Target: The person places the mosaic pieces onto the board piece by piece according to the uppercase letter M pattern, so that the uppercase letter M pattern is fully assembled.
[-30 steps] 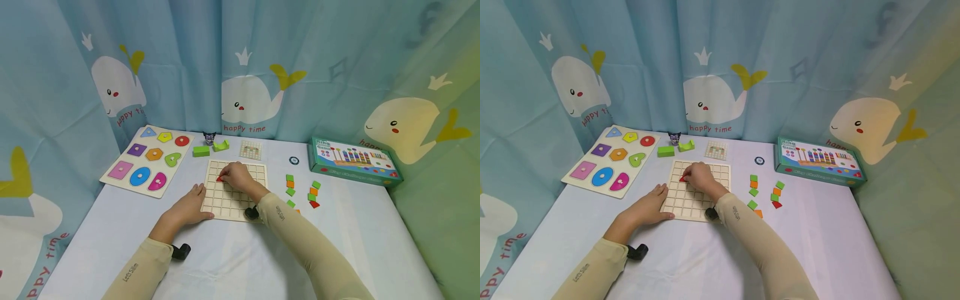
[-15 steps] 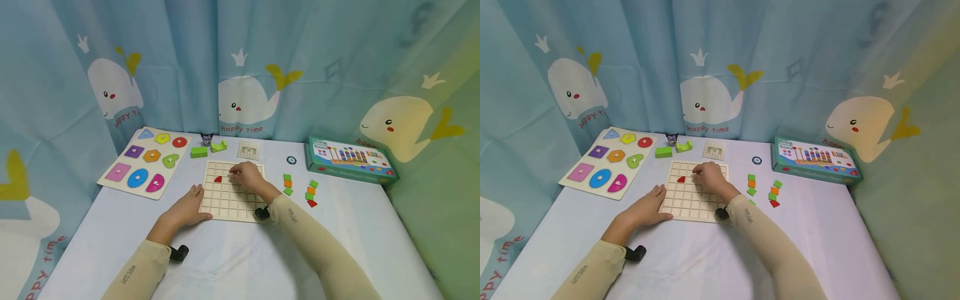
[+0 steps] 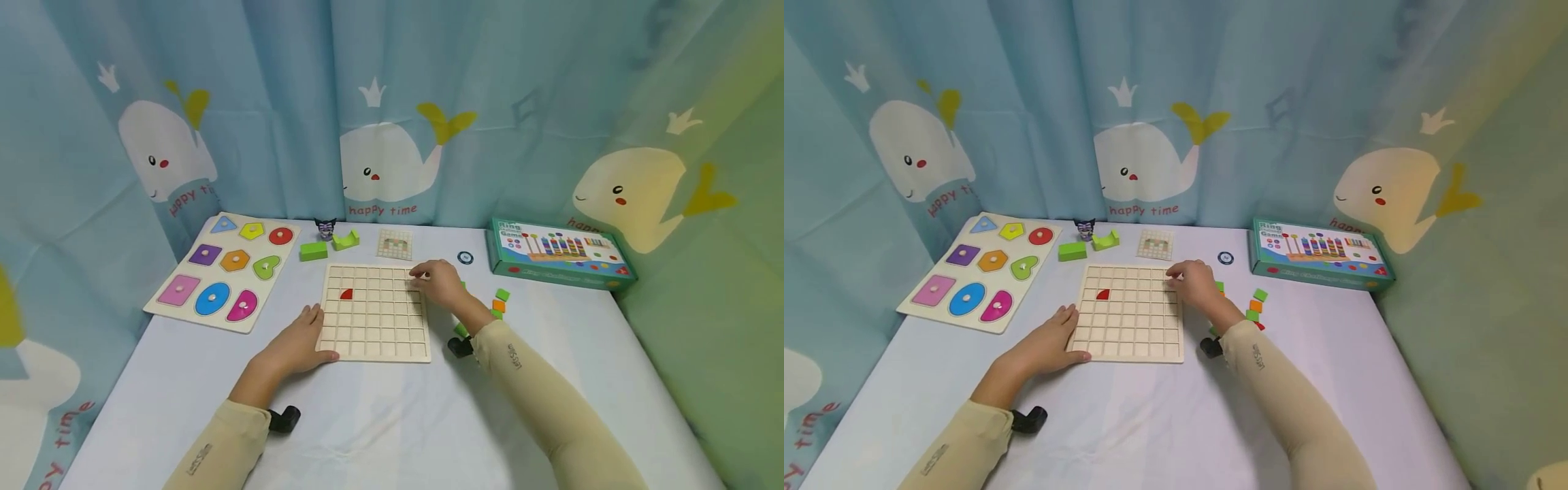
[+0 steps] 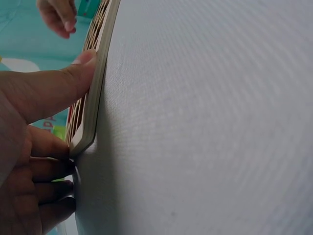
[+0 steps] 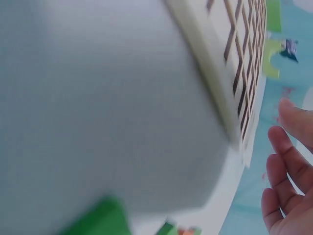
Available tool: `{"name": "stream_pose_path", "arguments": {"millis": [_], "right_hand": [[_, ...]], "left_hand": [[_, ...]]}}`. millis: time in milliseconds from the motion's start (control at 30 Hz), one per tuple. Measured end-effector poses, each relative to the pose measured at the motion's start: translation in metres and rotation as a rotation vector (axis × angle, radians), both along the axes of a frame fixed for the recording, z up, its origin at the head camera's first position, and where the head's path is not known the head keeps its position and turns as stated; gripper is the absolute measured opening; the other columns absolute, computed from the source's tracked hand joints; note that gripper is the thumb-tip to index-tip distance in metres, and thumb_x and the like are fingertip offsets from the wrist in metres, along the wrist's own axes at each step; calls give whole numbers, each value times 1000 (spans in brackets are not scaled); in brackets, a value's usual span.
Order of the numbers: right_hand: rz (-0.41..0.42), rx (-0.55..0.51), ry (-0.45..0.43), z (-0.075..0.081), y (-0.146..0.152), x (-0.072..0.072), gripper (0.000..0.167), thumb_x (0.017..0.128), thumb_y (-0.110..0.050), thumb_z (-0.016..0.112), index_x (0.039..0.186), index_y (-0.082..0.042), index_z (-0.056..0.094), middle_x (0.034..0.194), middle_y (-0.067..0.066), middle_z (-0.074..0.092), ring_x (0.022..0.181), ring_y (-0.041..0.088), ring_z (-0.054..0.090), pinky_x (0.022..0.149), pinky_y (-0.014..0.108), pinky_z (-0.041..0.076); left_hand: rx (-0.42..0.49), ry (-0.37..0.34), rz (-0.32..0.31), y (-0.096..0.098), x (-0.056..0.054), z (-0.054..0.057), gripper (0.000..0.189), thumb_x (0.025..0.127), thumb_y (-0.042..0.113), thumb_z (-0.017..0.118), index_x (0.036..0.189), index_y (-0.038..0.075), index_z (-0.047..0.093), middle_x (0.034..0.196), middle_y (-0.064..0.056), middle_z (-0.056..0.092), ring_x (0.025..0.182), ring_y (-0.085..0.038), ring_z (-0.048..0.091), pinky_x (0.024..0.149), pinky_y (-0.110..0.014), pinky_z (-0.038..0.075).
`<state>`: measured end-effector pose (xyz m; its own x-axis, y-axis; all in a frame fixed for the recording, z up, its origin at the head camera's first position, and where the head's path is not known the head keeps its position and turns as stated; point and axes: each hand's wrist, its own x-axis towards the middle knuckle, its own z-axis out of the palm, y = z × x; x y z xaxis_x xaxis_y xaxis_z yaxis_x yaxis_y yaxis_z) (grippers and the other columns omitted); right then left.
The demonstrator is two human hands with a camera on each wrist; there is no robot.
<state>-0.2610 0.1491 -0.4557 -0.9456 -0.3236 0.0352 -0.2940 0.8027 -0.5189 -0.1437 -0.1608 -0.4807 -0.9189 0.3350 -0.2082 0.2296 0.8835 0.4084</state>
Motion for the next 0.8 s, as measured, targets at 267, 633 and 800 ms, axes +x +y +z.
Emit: {"name": "stream_pose_path", "arguments": {"millis": [267,633,800], "right_hand": [[-62,6,-6,0,33,4,24,96,-15,71,117,-4,74,111,12,71,107,32,61,91,47,50],[-135,12,-23,0,72,7,23,96,-13,70,115,-2,74,112,14,70,105,33,58,91,48,49],[-177,-3,-30,-1,92,13,24,95,-14,70,115,-1,74,113,16,69,105,34,58,89,48,50]], "left_hand": [[1,-11,5,0,3,1,100,88,44,77,152,-13,26,162,-27,21,150,-42,17,119,-50,25],[10,17,3,-2,5,1,99,87,43,78,151,-15,28,161,-28,23,150,-43,18,118,-51,26],[12,13,3,0,4,3,99,87,42,78,151,-14,28,161,-28,23,150,-43,18,118,-51,26]]}}
